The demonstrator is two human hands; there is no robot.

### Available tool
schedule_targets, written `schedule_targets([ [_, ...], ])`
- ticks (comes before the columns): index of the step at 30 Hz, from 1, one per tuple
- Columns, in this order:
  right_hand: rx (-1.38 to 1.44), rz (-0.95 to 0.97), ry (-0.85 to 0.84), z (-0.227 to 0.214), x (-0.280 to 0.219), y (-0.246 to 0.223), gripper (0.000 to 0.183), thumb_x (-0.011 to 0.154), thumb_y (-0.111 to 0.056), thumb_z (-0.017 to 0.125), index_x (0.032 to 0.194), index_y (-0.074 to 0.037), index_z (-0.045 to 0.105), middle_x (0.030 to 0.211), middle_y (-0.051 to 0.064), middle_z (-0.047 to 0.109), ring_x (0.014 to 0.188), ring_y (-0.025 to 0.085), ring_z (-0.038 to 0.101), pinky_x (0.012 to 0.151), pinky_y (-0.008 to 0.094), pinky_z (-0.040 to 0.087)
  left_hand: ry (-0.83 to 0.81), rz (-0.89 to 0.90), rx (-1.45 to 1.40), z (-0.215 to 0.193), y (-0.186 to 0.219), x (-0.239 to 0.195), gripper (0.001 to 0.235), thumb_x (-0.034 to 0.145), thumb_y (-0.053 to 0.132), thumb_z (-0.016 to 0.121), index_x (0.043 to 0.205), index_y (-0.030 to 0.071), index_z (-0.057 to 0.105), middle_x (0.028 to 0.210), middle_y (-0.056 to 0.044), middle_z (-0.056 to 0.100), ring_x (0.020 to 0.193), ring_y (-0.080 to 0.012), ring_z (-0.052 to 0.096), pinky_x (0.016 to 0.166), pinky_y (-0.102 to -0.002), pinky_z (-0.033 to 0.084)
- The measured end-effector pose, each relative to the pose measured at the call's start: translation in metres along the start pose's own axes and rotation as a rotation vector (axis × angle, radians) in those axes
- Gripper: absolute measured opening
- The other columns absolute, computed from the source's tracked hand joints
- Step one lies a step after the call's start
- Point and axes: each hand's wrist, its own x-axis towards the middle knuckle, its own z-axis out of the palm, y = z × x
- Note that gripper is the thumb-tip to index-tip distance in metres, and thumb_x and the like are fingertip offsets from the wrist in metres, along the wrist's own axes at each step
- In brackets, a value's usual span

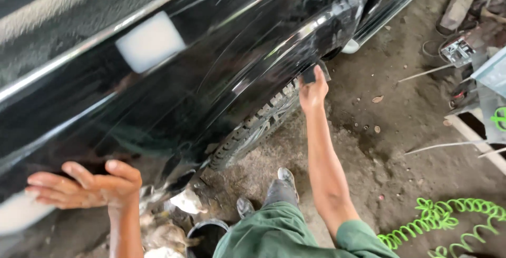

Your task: The person scrubs the rear bumper and side panels of a black pickup truck using a sponge and a bucket of water. They wipe the surface repeatedly, occasionally dipping the sponge into the bucket. At one point, the person briefly touches a duck on the ground before resuming cleaning.

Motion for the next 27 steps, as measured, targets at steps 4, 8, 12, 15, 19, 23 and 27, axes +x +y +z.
schedule_targets([
  [4, 0.187, 0.017, -0.224, -0.002, -0.037, 0.042, 0.046, 0.097, -0.027, 0.064, 0.137, -0.005, 0.057, 0.134, 0.007, 0.061, 0.117, 0.023, 0.054, 0.102, 0.043, 0.042, 0.015, -0.021, -0.019, 0.001, 0.001, -0.004, 0.068, 0.112, 0.039, 0.04, 0.169, 0.009, 0.017, 0.17, -0.032, 0.009, 0.159, -0.0545, 0.01, 0.127, -0.065, 0.007],
  [8, 0.269, 0.243, -0.046, -0.024, -0.021, 0.033, 0.027, 0.093, -0.021, 0.065, 0.117, -0.012, 0.06, 0.114, 0.008, 0.063, 0.102, 0.029, 0.059, 0.092, 0.049, 0.053, 0.02, -0.017, -0.013, 0.002, 0.0, -0.005, 0.067, 0.112, 0.037, 0.04, 0.169, 0.009, 0.018, 0.17, -0.033, 0.01, 0.158, -0.0556, 0.011, 0.129, -0.068, 0.008],
  [12, 0.283, 0.147, -0.115, -0.036, 0.036, 0.02, 0.022, 0.096, -0.022, 0.063, 0.112, -0.01, 0.058, 0.11, 0.012, 0.061, 0.097, 0.031, 0.059, 0.09, 0.046, 0.054, 0.011, -0.012, -0.005, 0.003, 0.002, -0.003, 0.065, 0.114, 0.033, 0.038, 0.17, 0.008, 0.017, 0.17, -0.034, 0.011, 0.158, -0.0561, 0.012, 0.128, -0.069, 0.007],
  [15, 0.226, 0.029, -0.361, -0.016, -0.037, 0.042, 0.019, 0.098, -0.011, 0.067, 0.112, -0.006, 0.054, 0.114, 0.01, 0.059, 0.105, 0.026, 0.058, 0.096, 0.046, 0.053, 0.021, -0.018, -0.009, 0.002, 0.005, 0.002, 0.062, 0.116, 0.033, 0.037, 0.169, 0.009, 0.017, 0.17, -0.032, 0.011, 0.159, -0.054, 0.012, 0.128, -0.066, 0.007],
  [19, -0.374, 0.063, -0.289, 0.0, -0.114, 0.037, 0.037, 0.086, -0.014, 0.067, 0.121, -0.006, 0.058, 0.119, 0.005, 0.063, 0.111, 0.019, 0.06, 0.097, 0.04, 0.051, 0.036, -0.038, -0.052, -0.006, 0.008, 0.003, 0.06, 0.116, 0.037, 0.042, 0.166, 0.01, 0.021, 0.17, -0.029, 0.015, 0.159, -0.0511, 0.014, 0.128, -0.06, 0.009],
  [23, -0.076, 0.17, -0.243, -0.004, -0.088, 0.023, 0.029, 0.088, -0.014, 0.068, 0.113, -0.001, 0.06, 0.114, 0.011, 0.063, 0.112, 0.026, 0.06, 0.101, 0.043, 0.052, -0.043, -0.102, -0.202, -0.06, 0.025, 0.011, 0.056, 0.117, 0.028, 0.054, 0.163, 0.005, 0.032, 0.168, -0.029, 0.024, 0.159, -0.0499, 0.022, 0.127, -0.06, 0.019],
  [27, 0.415, 0.346, -0.404, -0.003, -0.168, 0.102, 0.006, 0.094, -0.007, 0.067, 0.094, -0.008, 0.061, 0.096, 0.006, 0.057, 0.095, 0.027, 0.057, 0.09, 0.044, 0.053, -0.063, -0.248, -0.567, -0.097, 0.055, -0.04, 0.052, 0.117, 0.012, 0.061, 0.161, 0.001, 0.035, 0.165, -0.032, 0.023, 0.153, -0.0467, 0.032, 0.124, -0.056, 0.038],
])
